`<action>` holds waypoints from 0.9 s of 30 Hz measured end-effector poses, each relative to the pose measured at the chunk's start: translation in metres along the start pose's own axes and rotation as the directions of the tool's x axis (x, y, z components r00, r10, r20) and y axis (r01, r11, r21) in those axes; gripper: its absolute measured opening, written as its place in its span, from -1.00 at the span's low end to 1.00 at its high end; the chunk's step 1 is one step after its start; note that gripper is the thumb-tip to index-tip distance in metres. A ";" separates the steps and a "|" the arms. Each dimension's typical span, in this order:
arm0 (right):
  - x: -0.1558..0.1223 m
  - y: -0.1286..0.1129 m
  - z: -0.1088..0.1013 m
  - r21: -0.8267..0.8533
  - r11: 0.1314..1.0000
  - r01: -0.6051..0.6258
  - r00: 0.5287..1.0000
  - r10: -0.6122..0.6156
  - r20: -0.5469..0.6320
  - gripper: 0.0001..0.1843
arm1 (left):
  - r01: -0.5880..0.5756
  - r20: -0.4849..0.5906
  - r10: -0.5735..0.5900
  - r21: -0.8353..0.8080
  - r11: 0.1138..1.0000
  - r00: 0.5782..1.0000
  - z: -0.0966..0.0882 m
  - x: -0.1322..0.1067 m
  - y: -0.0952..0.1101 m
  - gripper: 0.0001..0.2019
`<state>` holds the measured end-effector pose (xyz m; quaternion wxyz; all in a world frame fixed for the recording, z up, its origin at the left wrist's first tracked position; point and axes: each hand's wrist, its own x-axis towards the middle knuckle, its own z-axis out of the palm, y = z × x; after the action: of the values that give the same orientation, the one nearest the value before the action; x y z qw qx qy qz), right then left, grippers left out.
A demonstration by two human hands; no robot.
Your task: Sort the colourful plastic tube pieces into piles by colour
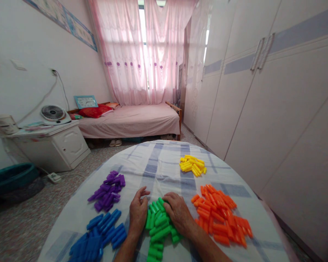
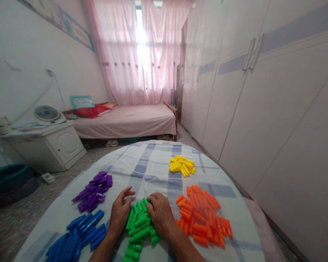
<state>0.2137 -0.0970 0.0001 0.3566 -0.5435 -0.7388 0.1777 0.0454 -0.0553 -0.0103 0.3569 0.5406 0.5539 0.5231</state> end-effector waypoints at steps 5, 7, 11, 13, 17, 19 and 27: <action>0.000 0.001 0.001 0.001 1.000 0.004 1.000 -0.004 -0.005 -0.78 | 0.014 0.022 -0.015 0.017 1.000 1.000 0.000 0.000 -0.001 -0.51; 0.000 0.003 0.002 0.003 1.000 0.005 1.000 -0.005 -0.008 -0.79 | 0.008 0.025 -0.008 0.021 1.000 1.000 -0.001 -0.001 -0.001 -0.52; 0.000 0.004 0.003 0.005 1.000 0.008 1.000 -0.008 -0.014 -0.79 | 0.007 0.024 -0.007 0.028 1.000 1.000 -0.001 -0.002 0.001 -0.51; 0.000 0.004 0.003 0.006 1.000 0.011 1.000 -0.011 -0.019 -0.79 | 0.008 0.021 -0.008 0.027 1.000 1.000 -0.001 -0.002 0.002 -0.52; 0.000 0.004 0.003 0.000 1.000 0.013 1.000 -0.013 -0.013 -0.79 | -0.002 0.017 0.002 0.024 1.000 1.000 -0.001 -0.002 0.001 -0.53; 0.000 0.003 0.003 -0.003 1.000 0.010 1.000 -0.010 -0.011 -0.79 | -0.006 0.010 0.006 0.020 1.000 1.000 -0.001 -0.002 0.001 -0.54; -0.001 0.003 0.002 -0.004 1.000 0.004 1.000 -0.004 -0.006 -0.80 | 0.007 0.008 -0.007 0.008 1.000 1.000 -0.001 -0.001 0.003 -0.53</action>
<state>0.2145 -0.0966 -0.0033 0.3582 -0.5431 -0.7392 0.1740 0.0457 -0.0572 -0.0072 0.3587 0.5422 0.5565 0.5173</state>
